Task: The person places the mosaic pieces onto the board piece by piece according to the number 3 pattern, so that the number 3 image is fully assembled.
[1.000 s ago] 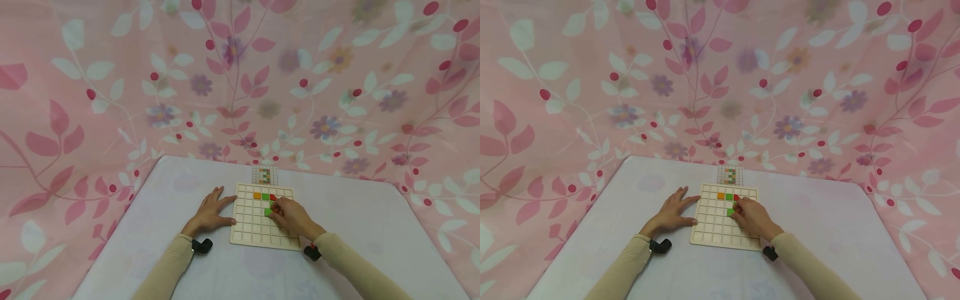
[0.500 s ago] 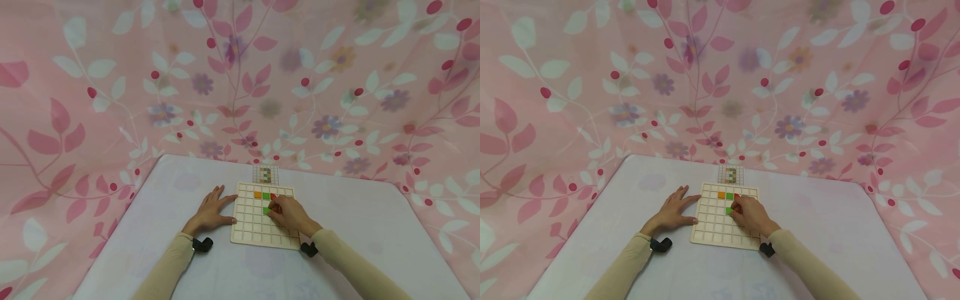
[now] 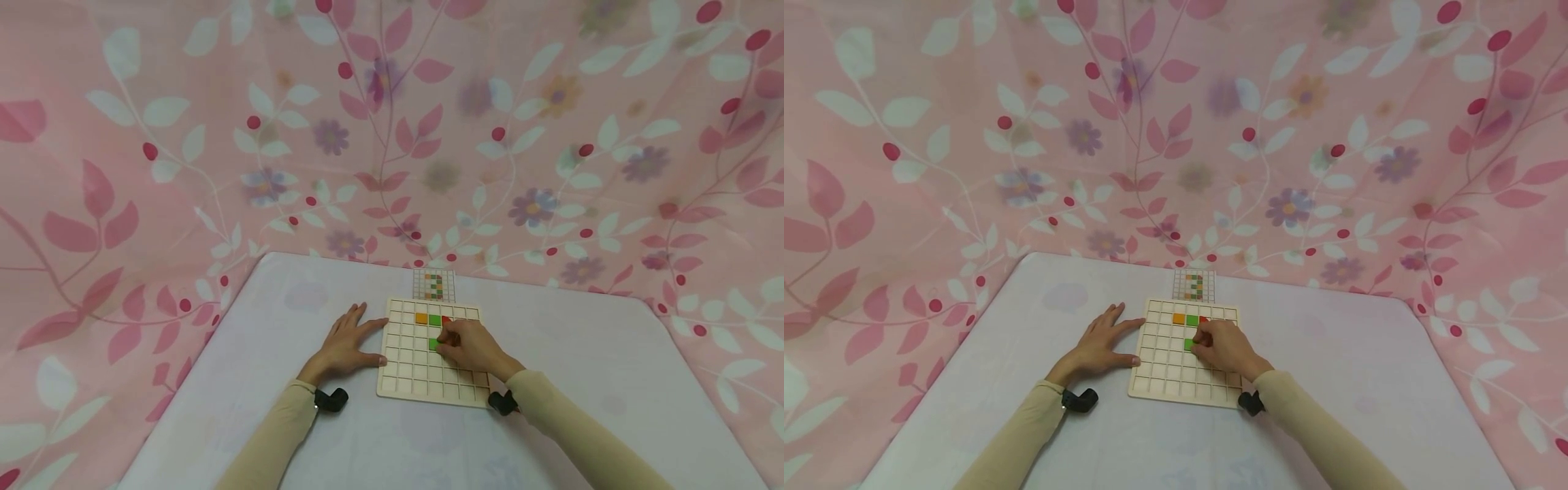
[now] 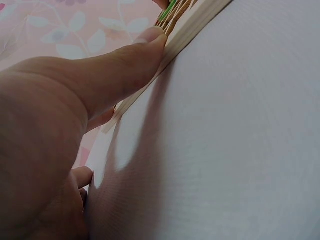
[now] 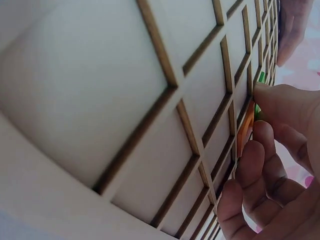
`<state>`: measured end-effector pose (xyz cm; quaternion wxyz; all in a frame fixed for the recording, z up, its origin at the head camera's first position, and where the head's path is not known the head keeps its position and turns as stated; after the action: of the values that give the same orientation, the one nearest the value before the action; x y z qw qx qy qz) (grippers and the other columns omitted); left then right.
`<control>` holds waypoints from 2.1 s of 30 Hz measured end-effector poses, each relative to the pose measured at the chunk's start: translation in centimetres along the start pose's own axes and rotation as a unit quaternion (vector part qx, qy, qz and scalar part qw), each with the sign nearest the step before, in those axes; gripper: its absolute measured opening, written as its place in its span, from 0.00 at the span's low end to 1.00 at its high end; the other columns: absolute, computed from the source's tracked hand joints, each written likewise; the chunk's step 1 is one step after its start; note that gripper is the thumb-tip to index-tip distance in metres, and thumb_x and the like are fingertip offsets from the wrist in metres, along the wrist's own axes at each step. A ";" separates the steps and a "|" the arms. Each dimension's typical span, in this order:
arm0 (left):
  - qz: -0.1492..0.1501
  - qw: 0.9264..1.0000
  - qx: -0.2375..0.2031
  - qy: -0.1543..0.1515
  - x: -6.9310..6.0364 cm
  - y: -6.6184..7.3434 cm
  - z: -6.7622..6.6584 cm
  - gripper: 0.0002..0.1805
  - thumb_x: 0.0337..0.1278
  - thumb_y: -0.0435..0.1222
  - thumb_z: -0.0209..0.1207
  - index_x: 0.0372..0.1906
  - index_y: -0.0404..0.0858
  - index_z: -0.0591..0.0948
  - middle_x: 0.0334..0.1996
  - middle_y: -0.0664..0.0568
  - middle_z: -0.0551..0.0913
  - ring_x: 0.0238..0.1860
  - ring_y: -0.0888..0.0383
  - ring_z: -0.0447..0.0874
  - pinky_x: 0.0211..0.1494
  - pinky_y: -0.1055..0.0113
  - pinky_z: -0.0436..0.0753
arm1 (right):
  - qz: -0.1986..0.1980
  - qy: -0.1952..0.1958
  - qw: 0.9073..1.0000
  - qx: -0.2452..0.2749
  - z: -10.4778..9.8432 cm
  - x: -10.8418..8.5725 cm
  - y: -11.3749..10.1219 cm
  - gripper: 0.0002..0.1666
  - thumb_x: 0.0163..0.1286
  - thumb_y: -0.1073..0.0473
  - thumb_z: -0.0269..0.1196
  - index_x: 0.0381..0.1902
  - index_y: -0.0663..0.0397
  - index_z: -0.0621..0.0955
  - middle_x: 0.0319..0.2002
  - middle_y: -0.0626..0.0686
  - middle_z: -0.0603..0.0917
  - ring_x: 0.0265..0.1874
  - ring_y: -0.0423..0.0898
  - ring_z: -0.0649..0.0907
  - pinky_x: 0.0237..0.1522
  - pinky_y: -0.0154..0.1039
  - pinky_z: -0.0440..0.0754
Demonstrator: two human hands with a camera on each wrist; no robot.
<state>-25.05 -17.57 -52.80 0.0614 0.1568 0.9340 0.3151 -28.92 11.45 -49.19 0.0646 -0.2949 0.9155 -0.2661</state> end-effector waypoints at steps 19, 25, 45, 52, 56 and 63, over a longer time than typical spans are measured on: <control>-0.009 1.000 -0.002 -0.001 -0.1 0.3 -0.2 0.45 0.59 0.57 0.73 0.80 0.55 0.71 0.87 0.37 0.46 0.88 0.37 0.35 0.86 0.35 0.43 | 0.007 0.022 1.000 0.011 -0.8 -1.1 -0.2 0.13 0.67 0.56 0.76 0.45 0.54 0.85 0.27 0.42 0.81 0.26 0.37 0.76 0.32 0.30 0.76; -0.006 1.000 -0.002 -0.005 -0.1 0.4 -0.2 0.45 0.59 0.56 0.73 0.80 0.53 0.70 0.87 0.36 0.45 0.88 0.37 0.35 0.85 0.34 0.43 | 0.022 0.020 1.000 0.008 -2.2 -3.0 0.3 0.08 0.68 0.60 0.74 0.43 0.54 0.86 0.28 0.43 0.81 0.27 0.39 0.76 0.30 0.31 0.75; -0.005 1.000 0.002 -0.004 0.1 0.0 -0.1 0.46 0.58 0.58 0.73 0.80 0.54 0.70 0.87 0.37 0.45 0.88 0.36 0.35 0.85 0.33 0.42 | 0.083 0.006 0.996 -0.039 -5.6 -9.4 4.8 0.12 0.66 0.57 0.76 0.43 0.54 0.86 0.31 0.44 0.82 0.28 0.39 0.76 0.30 0.32 0.77; -0.004 1.000 0.003 -0.003 0.1 0.0 -0.2 0.46 0.59 0.58 0.73 0.80 0.54 0.70 0.87 0.37 0.45 0.88 0.36 0.35 0.85 0.33 0.43 | 0.107 -0.001 0.994 -0.039 -5.7 -11.2 6.1 0.13 0.66 0.55 0.76 0.44 0.52 0.86 0.32 0.43 0.82 0.31 0.40 0.77 0.33 0.32 0.78; -0.005 1.000 0.005 -0.004 0.1 -0.1 -0.1 0.46 0.59 0.58 0.72 0.81 0.54 0.70 0.87 0.37 0.44 0.88 0.36 0.34 0.85 0.33 0.43 | 0.111 -0.003 0.993 -0.036 -5.4 -11.9 6.5 0.12 0.67 0.55 0.76 0.44 0.51 0.86 0.31 0.42 0.82 0.31 0.38 0.76 0.33 0.32 0.77; -0.006 1.000 0.005 -0.006 0.3 -0.3 0.1 0.46 0.58 0.58 0.73 0.81 0.54 0.69 0.87 0.38 0.44 0.88 0.37 0.34 0.85 0.33 0.42 | 0.083 0.001 0.996 -0.030 -5.5 -12.5 6.4 0.13 0.66 0.54 0.77 0.45 0.52 0.87 0.33 0.41 0.84 0.31 0.34 0.78 0.34 0.31 0.80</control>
<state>-25.34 -17.61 -53.06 0.0677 0.1536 0.9360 0.3094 -23.44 25.54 -48.35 0.0766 -0.2190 0.9446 -0.2324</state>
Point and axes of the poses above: each hand's wrist, its own x-axis towards the middle knuckle, its own z-axis out of the palm, y = z × x, the point moved 3 cm from there along x, towards the middle knuckle
